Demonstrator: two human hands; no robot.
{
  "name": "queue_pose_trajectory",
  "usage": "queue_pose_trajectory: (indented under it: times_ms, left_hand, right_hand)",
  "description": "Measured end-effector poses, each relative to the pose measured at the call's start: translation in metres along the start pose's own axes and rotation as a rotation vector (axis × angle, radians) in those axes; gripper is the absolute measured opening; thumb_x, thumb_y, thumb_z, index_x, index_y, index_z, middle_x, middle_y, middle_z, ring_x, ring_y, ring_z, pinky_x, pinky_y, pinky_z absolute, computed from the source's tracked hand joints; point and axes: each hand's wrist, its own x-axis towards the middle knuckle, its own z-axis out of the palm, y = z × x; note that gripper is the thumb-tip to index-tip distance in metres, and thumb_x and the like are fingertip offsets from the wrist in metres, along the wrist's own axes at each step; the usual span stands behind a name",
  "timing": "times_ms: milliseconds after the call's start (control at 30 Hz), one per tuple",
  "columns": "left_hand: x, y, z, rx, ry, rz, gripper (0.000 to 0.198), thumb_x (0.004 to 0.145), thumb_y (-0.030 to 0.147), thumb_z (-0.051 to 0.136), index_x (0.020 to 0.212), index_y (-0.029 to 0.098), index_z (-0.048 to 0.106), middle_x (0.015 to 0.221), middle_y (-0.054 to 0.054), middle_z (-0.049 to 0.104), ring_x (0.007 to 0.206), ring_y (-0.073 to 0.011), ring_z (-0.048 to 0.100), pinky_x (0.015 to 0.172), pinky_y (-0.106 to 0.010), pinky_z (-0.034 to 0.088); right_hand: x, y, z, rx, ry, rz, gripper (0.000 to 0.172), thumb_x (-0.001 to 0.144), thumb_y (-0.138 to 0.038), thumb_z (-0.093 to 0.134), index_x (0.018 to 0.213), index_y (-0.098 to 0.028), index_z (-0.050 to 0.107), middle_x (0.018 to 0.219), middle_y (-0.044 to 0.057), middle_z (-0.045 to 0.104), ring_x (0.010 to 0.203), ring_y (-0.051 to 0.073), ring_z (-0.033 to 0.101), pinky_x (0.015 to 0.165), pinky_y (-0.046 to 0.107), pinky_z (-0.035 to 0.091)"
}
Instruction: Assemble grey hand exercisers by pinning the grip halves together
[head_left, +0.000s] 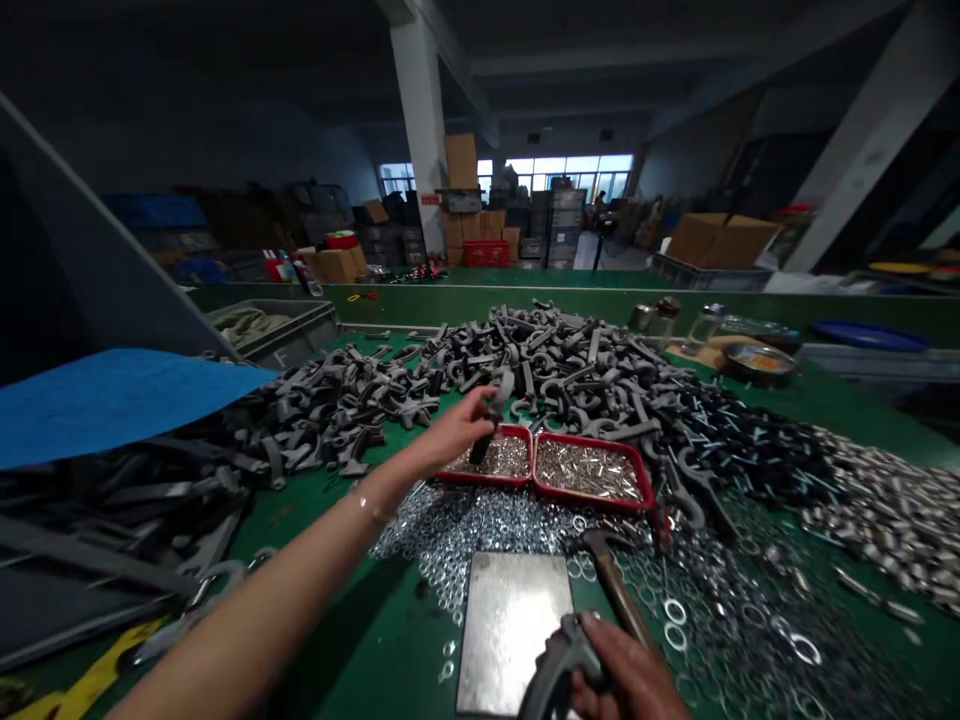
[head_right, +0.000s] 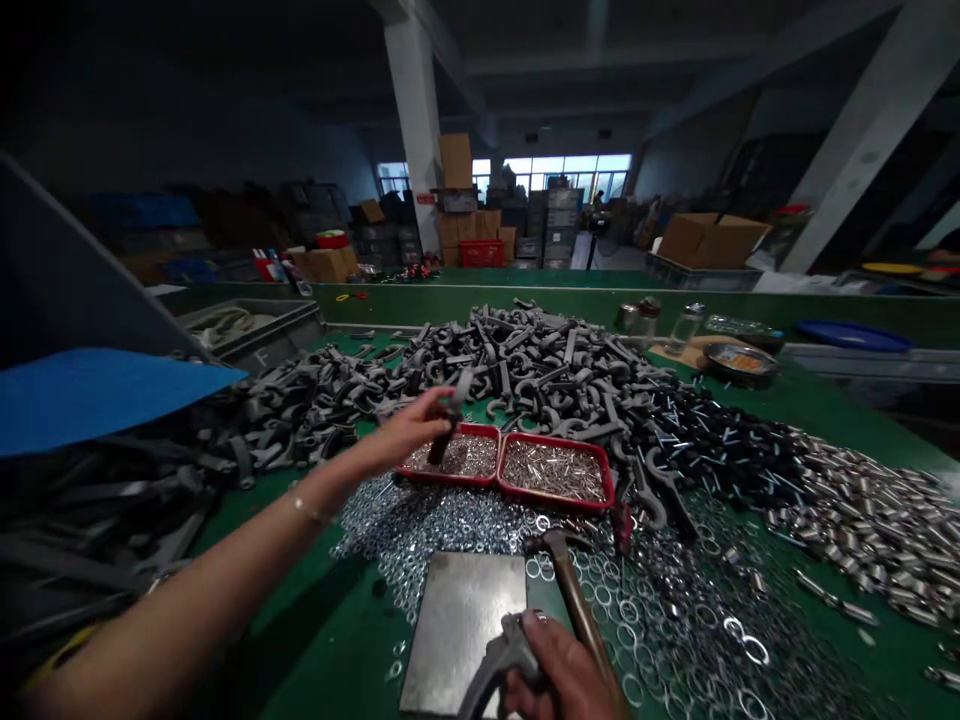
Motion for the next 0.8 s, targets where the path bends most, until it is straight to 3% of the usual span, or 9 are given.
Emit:
queue_pose_trajectory:
  times_ms: [33,100,200,267,333,433,633,800]
  left_hand:
    - [-0.036,0.0,0.014,-0.302,-0.004,-0.025,0.043,0.091,0.019,0.048,0.133,0.019,0.044,0.108,-0.009,0.064,0.088,-0.0186,0.066,0.077,-0.03,0.053]
    - [-0.106,-0.002,0.052,-0.668,-0.062,-0.161,0.033,0.093,0.036,0.054,0.12,0.02,0.05,0.095,-0.005,0.064,0.072,-0.0141,0.063,0.066,-0.027,0.052]
    - [-0.187,-0.005,0.109,-0.875,-0.1,-0.399,0.041,0.092,0.058,0.051,0.104,0.019,0.049,0.068,0.003,0.058,0.044,-0.0074,0.045,0.044,-0.02,0.038]
    - [-0.216,-0.005,0.133,-0.902,-0.123,-0.474,0.049,0.091,0.066,0.046,0.103,0.019,0.048,0.059,0.005,0.057,0.038,-0.0073,0.04,0.038,-0.018,0.031]
    - [-0.227,-0.003,0.142,-0.896,-0.119,-0.491,0.054,0.089,0.071,0.043,0.103,0.019,0.048,0.055,0.005,0.058,0.036,-0.0079,0.041,0.037,-0.017,0.029]
    - [-0.229,0.002,0.141,-0.864,-0.103,-0.484,0.057,0.089,0.073,0.041,0.102,0.018,0.048,0.052,0.005,0.057,0.033,-0.0073,0.039,0.035,-0.016,0.025]
    - [-0.228,0.018,0.143,-0.625,-0.09,-0.398,0.053,0.093,0.072,0.035,0.102,0.02,0.046,0.046,0.009,0.046,0.031,-0.0089,0.035,0.031,-0.018,0.023]
    - [-0.233,0.019,0.142,-0.405,-0.114,-0.284,0.052,0.098,0.064,0.026,0.121,0.022,0.045,0.051,0.006,0.049,0.039,-0.0149,0.048,0.04,-0.025,0.037]
  right_hand:
    - [-0.005,-0.002,0.005,-0.018,-0.049,0.021,0.046,0.079,-0.063,0.07,0.085,-0.017,0.067,0.078,0.006,0.071,0.062,0.015,0.064,0.061,0.025,0.052]
    - [-0.014,-0.007,0.015,-0.205,-0.048,-0.056,0.042,0.084,-0.06,0.065,0.08,-0.018,0.066,0.075,0.004,0.068,0.063,0.015,0.063,0.06,0.024,0.05]
    - [-0.028,-0.006,0.025,-0.663,0.105,-0.382,0.035,0.088,-0.056,0.059,0.087,-0.021,0.064,0.083,0.006,0.07,0.078,0.021,0.067,0.071,0.028,0.051]
    - [-0.034,0.0,0.029,-0.887,0.123,-0.542,0.031,0.093,-0.052,0.053,0.099,-0.023,0.062,0.095,0.008,0.073,0.088,0.025,0.068,0.081,0.031,0.051]
    - [-0.038,0.005,0.032,-1.016,0.064,-0.576,0.029,0.098,-0.048,0.045,0.108,-0.024,0.058,0.097,0.01,0.074,0.088,0.025,0.07,0.081,0.033,0.051]
    - [-0.043,0.007,0.036,-1.105,0.019,-0.559,0.027,0.101,-0.044,0.038,0.108,-0.024,0.054,0.091,0.008,0.074,0.081,0.024,0.071,0.073,0.031,0.052]
    - [-0.048,-0.003,0.045,-1.031,0.026,-0.615,0.024,0.101,-0.041,0.039,0.102,-0.024,0.056,0.088,0.006,0.073,0.082,0.022,0.071,0.071,0.028,0.05]
    - [-0.056,-0.009,0.047,-0.887,0.016,-0.593,0.024,0.099,-0.043,0.044,0.096,-0.026,0.061,0.086,0.004,0.073,0.079,0.021,0.068,0.07,0.026,0.049]
